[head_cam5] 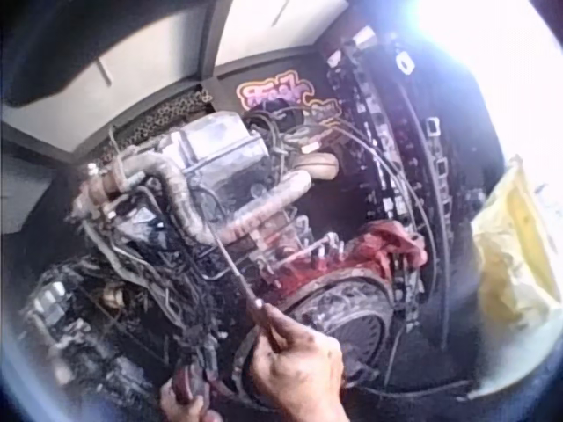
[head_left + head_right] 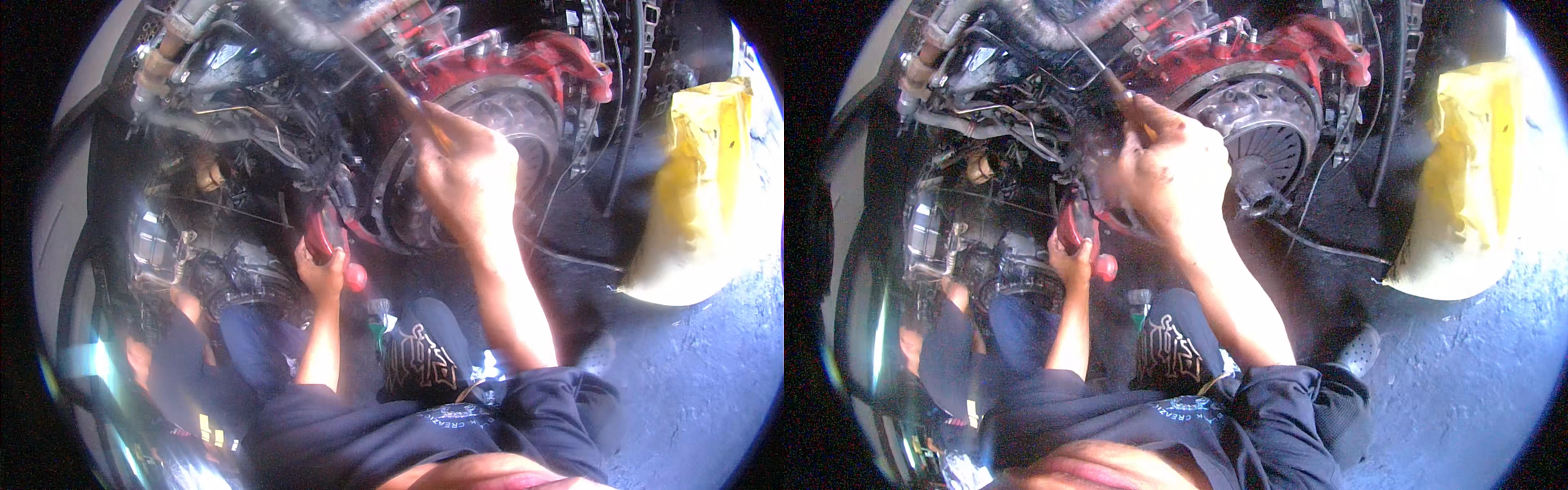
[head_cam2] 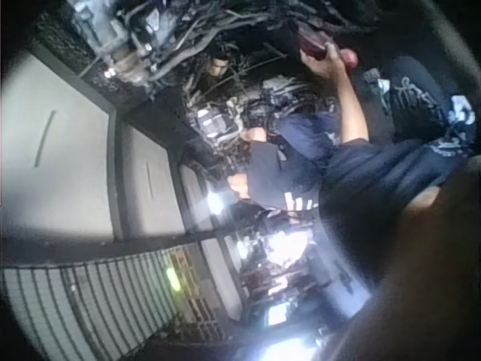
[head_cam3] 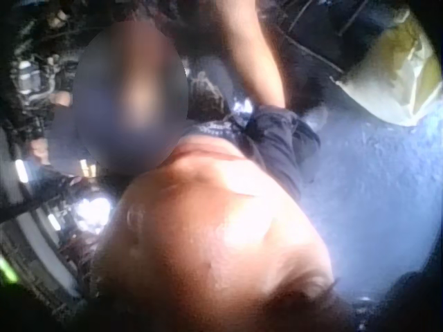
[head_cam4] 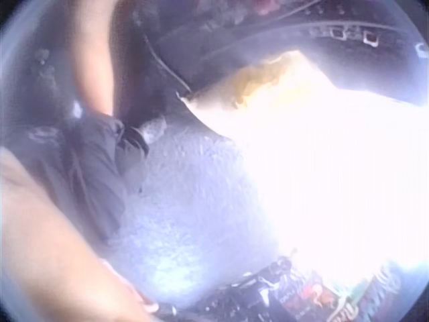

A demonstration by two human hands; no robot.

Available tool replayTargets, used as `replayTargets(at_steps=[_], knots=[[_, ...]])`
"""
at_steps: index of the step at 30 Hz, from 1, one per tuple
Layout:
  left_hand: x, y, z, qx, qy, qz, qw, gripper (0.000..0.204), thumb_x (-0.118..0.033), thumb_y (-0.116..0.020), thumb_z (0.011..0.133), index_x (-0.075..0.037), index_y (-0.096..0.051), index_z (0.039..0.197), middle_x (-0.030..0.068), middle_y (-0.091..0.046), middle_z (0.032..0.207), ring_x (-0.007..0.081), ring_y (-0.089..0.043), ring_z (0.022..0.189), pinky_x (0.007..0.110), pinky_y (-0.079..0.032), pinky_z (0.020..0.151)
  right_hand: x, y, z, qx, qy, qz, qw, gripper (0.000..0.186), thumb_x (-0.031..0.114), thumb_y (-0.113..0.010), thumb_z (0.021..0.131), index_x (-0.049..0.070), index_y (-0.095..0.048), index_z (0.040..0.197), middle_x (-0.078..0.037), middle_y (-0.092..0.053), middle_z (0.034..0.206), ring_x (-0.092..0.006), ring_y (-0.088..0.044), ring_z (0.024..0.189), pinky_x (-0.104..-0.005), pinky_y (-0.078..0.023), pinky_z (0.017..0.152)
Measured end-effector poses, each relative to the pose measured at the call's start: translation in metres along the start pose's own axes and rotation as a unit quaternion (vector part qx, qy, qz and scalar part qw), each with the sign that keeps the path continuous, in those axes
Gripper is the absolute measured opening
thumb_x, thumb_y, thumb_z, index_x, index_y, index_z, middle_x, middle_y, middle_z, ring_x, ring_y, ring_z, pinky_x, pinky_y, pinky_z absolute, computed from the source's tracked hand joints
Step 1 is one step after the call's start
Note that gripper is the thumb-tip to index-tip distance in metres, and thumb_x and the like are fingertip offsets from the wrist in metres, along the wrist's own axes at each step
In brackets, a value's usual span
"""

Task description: The person uses a screwdriver to pry and manipulate parts of an engine block, then walks to a tray of items and handles a smartphone.

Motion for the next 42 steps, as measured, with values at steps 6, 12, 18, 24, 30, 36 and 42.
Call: replayTargets(at_steps=[6, 12, 18, 24, 30, 36, 42], knots=[[-0.001, 0.004, 0.000, 0.012, -0.003, 0.016, 1.000, 0.067, 0.002, -0.070, 0.066, 0.008, -0.042, 0.126, 0.0155, -0.055, 0.119, 0.0241, -0.055, 0.112, 0.036, -0.042, 0.098, 0.014, -0.002, 0.003, -0.001, 0.007, -0.018, 1.000, 0.027, 0.013, -0.068, 0.078, 0.002, -0.071, 0.102, -0.022, -0.069, 0.092, -0.0328, -0.069, 0.084, -0.0358, -0.053, 0.078], [-0.006, 0.002, -0.003, 0.027, -0.017, 0.000, 0.999, 0.066, 0.001, -0.070, 0.067, 0.007, -0.041, 0.126, 0.0153, -0.055, 0.120, 0.0237, -0.055, 0.110, 0.036, -0.042, 0.098, -0.009, -0.010, 0.008, 0.056, -0.042, 0.035, 0.997, 0.032, 0.020, -0.068, 0.080, 0.002, -0.070, 0.106, -0.021, -0.069, 0.097, -0.0313, -0.069, 0.092, -0.0349, -0.052, 0.083], [0.002, 0.006, -0.001, 0.016, -0.020, 0.004, 1.000, 0.064, 0.001, -0.070, 0.069, 0.006, -0.041, 0.126, 0.0158, -0.054, 0.121, 0.0241, -0.054, 0.114, 0.037, -0.040, 0.101, -0.028, -0.007, 0.008, 0.111, -0.089, 0.007, 0.990, 0.035, 0.024, -0.067, 0.081, 0.004, -0.069, 0.110, -0.020, -0.068, 0.103, -0.0284, -0.068, 0.099, -0.0339, -0.050, 0.088], [-0.006, 0.001, 0.000, 0.017, -0.028, -0.007, 0.999, 0.065, -0.001, -0.070, 0.068, 0.008, -0.040, 0.126, 0.0164, -0.053, 0.121, 0.0250, -0.053, 0.113, 0.037, -0.040, 0.100, -0.017, 0.001, 0.017, 0.082, -0.058, -0.020, 0.995, 0.029, 0.024, -0.067, 0.081, 0.010, -0.071, 0.107, -0.019, -0.069, 0.095, -0.0315, -0.068, 0.090, -0.0372, -0.053, 0.082], [-0.008, 0.000, -0.003, 0.010, 0.001, -0.015, 1.000, 0.065, 0.000, -0.069, 0.067, 0.007, -0.041, 0.125, 0.0150, -0.054, 0.118, 0.0238, -0.055, 0.109, 0.036, -0.042, 0.097, 0.012, 0.003, 0.013, 0.021, -0.004, -0.009, 1.000, 0.027, 0.017, -0.068, 0.078, 0.005, -0.072, 0.102, -0.020, -0.069, 0.093, -0.0335, -0.068, 0.088, -0.0375, -0.053, 0.080], [-0.003, 0.002, -0.002, 0.021, 0.011, -0.002, 1.000, 0.065, -0.003, -0.071, 0.067, 0.006, -0.040, 0.124, 0.0149, -0.054, 0.117, 0.0233, -0.055, 0.108, 0.036, -0.042, 0.096, -0.016, -0.008, 0.015, 0.051, -0.028, 0.006, 0.998, 0.027, 0.024, -0.069, 0.080, 0.013, -0.072, 0.105, -0.017, -0.070, 0.093, -0.0325, -0.068, 0.088, -0.0398, -0.053, 0.081], [-0.013, 0.003, -0.002, 0.010, -0.048, 0.011, 0.999, 0.061, -0.004, -0.070, 0.069, 0.006, -0.042, 0.123, 0.0133, -0.055, 0.115, 0.0221, -0.055, 0.106, 0.035, -0.042, 0.095, -0.033, -0.011, 0.000, 0.074, -0.094, 0.010, 0.993, 0.028, 0.025, -0.068, 0.082, 0.013, -0.071, 0.107, -0.016, -0.070, 0.093, -0.0325, -0.068, 0.090, -0.0393, -0.053, 0.082]])
Point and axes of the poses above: each hand's wrist, its own z-axis towards the middle knuckle, its own y-axis out of the back of the hand, x = y × z, the point moved 10 cm from there along z, towards the middle knuckle
